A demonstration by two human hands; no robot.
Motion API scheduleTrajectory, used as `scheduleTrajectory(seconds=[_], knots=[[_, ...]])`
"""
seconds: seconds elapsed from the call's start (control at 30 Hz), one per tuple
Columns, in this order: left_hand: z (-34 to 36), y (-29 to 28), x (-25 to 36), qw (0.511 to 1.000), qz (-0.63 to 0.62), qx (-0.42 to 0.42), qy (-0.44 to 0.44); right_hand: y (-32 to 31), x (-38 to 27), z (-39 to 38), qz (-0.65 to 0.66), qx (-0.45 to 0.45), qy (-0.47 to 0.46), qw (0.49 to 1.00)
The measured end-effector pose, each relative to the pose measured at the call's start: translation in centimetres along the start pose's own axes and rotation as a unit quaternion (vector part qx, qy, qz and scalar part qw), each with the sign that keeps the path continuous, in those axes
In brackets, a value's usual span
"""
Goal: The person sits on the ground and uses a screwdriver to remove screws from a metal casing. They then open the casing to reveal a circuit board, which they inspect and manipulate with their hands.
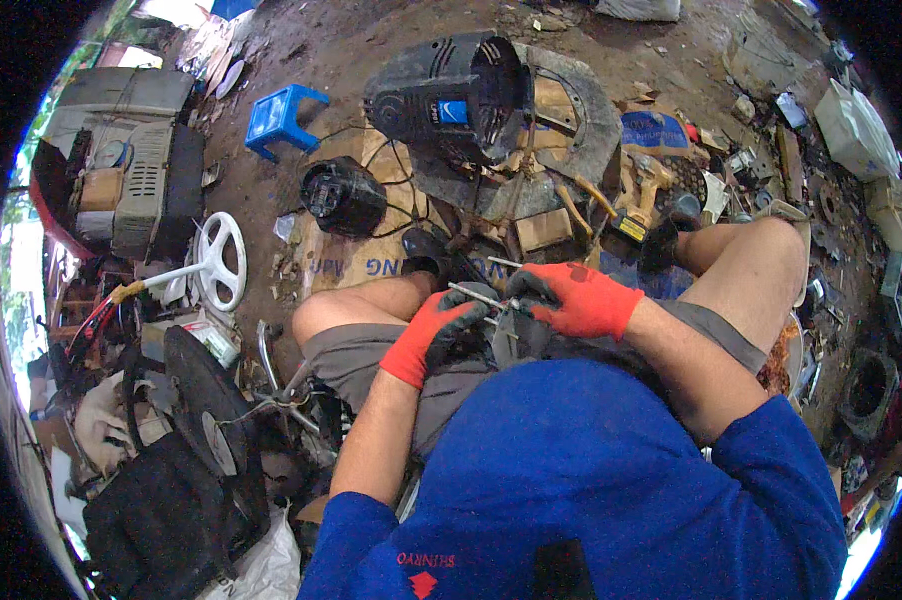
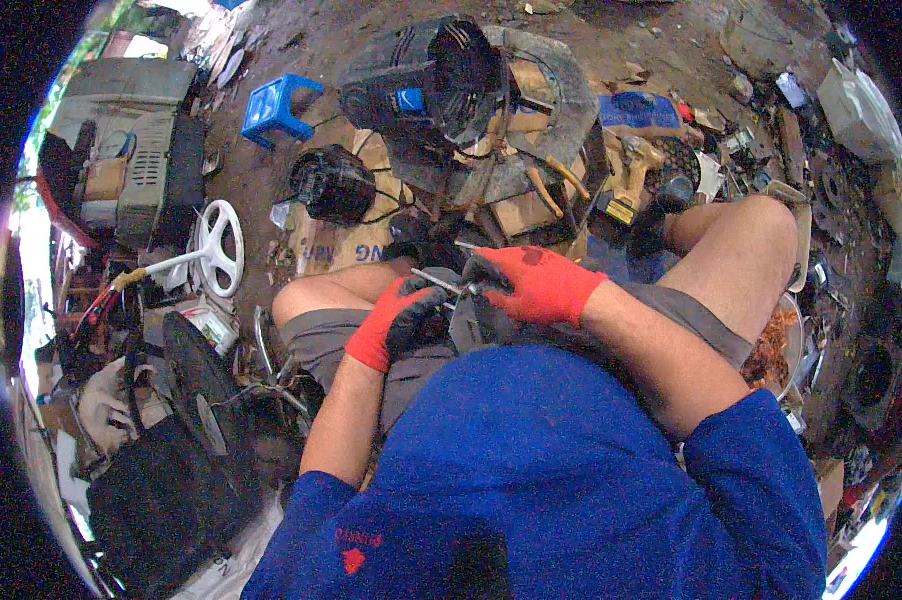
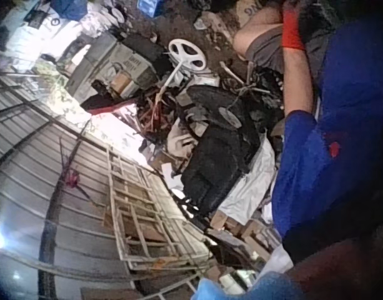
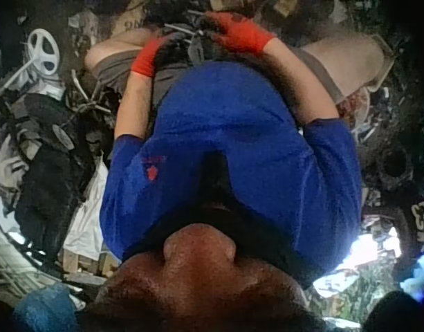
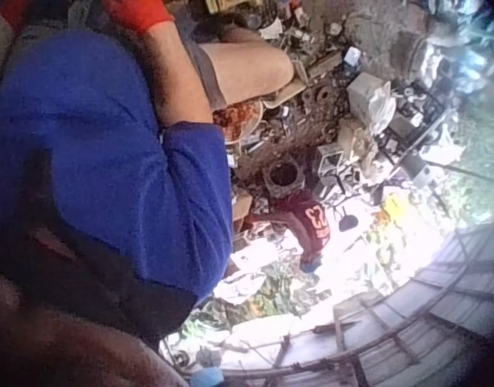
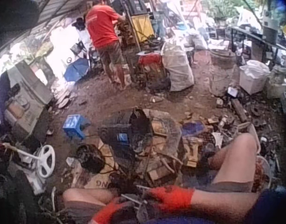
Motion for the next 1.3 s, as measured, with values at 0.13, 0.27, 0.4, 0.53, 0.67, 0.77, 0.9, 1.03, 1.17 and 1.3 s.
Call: scheduleTrajectory(seconds=[0.13, 0.27, 0.4, 0.53, 0.67, 0.77, 0.9, 1.03, 1.17, 1.3], knots=[[-0.4, 0.2, -0.1, 0.999, -0.004, 0.0, -0.046, 0.1, 0.5, 0.1, -0.005, -0.002, -0.002, 1.0], [-0.3, 0.2, 0.4, 1.0, 0.018, 0.001, -0.018, 0.1, -0.4, 0.5, 0.06, -0.054, 0.025, 0.996], [0.7, 0.1, -0.3, 1.0, 0.023, 0.018, -0.001, 0.2, 0.2, 0.3, 0.043, -0.023, 0.026, 0.998], [0.2, 1.2, -0.2, 0.999, -0.018, 0.033, -0.04, 0.4, 1.5, 0.4, 0.034, 0.005, 0.035, 0.999], [0.0, 0.9, -0.2, 0.996, -0.055, 0.037, -0.055, 0.1, 1.0, -0.1, -0.047, 0.045, 0.053, 0.996], [0.6, 0.5, -0.6, 0.996, -0.072, 0.043, -0.027, 0.6, 1.9, 0.7, 0.001, -0.007, 0.084, 0.996], [1.1, -1.2, -1.7, 0.997, -0.014, 0.075, 0.003, -0.1, 0.7, 0.7, -0.016, 0.0, 0.057, 0.998], [1.8, -1.3, -1.4, 0.997, -0.021, 0.057, 0.043, -0.8, 0.5, 0.4, 0.002, -0.005, 0.024, 1.0], [1.3, -1.8, -0.9, 0.99, 0.065, 0.098, 0.073, -1.7, 0.3, -0.3, -0.003, -0.006, 0.039, 0.999], [1.0, -1.8, 2.3, 0.958, 0.105, 0.164, 0.211, -2.4, 1.6, -0.6, 0.014, 0.026, 0.035, 0.999]])
Point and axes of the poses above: each hand's wrist, its own z-axis towards the middle knuckle, its own y-axis out of the palm, x = y × z, the point moved 9 cm from there along z, towards the middle knuckle, and after that the axes turned 8 degrees about x, right-handed, at the moved point
